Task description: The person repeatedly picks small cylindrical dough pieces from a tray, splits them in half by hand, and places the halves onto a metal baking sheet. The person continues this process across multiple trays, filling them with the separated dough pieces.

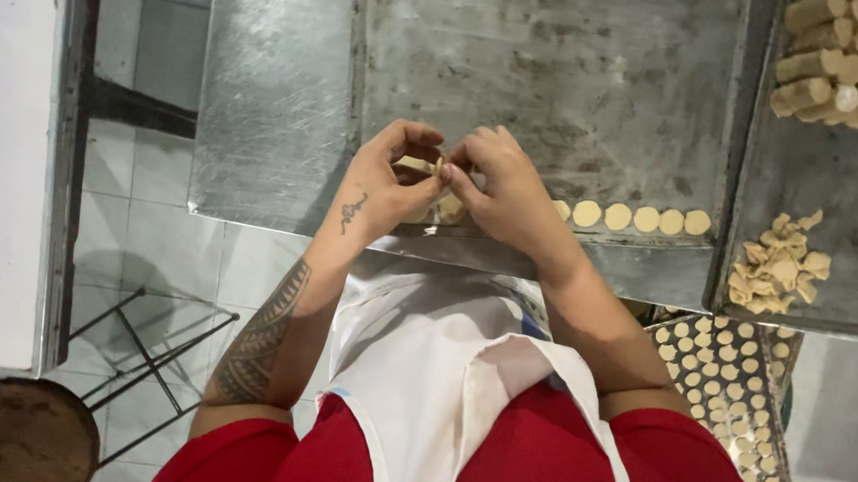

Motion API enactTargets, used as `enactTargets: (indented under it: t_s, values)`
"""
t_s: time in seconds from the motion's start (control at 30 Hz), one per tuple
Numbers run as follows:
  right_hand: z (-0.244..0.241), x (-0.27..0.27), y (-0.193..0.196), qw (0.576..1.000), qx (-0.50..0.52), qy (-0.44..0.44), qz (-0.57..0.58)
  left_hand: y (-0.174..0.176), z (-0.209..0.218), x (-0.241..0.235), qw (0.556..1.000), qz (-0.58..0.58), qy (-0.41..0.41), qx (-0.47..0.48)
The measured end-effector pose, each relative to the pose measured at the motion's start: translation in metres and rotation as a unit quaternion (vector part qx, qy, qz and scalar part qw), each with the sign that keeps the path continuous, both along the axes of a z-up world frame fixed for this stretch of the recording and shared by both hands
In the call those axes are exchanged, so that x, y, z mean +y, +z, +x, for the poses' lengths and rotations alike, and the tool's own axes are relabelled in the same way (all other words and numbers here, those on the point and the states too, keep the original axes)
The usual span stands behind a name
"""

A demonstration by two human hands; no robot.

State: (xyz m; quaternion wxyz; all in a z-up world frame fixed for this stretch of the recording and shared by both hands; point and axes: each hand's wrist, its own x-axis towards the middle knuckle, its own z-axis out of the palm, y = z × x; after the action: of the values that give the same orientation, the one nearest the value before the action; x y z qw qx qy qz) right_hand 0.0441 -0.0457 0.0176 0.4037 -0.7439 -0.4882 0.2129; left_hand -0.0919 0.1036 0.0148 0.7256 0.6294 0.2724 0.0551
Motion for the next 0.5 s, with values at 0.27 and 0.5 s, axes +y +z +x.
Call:
enactTargets:
  t_s: [0.27,0.5]
  values:
    - [0.018,-0.021,-0.004,0.991,-0.104,-0.061,-0.053,-0.004,0.013,-0.008,0.997,0.071,-0.018,-0.001]
    - [0.025,-0.039,-0.006,0.991,-0.115,-0.066,-0.021,0.017,0.028,-0.024,0.989,0.135,-0.056,0.024]
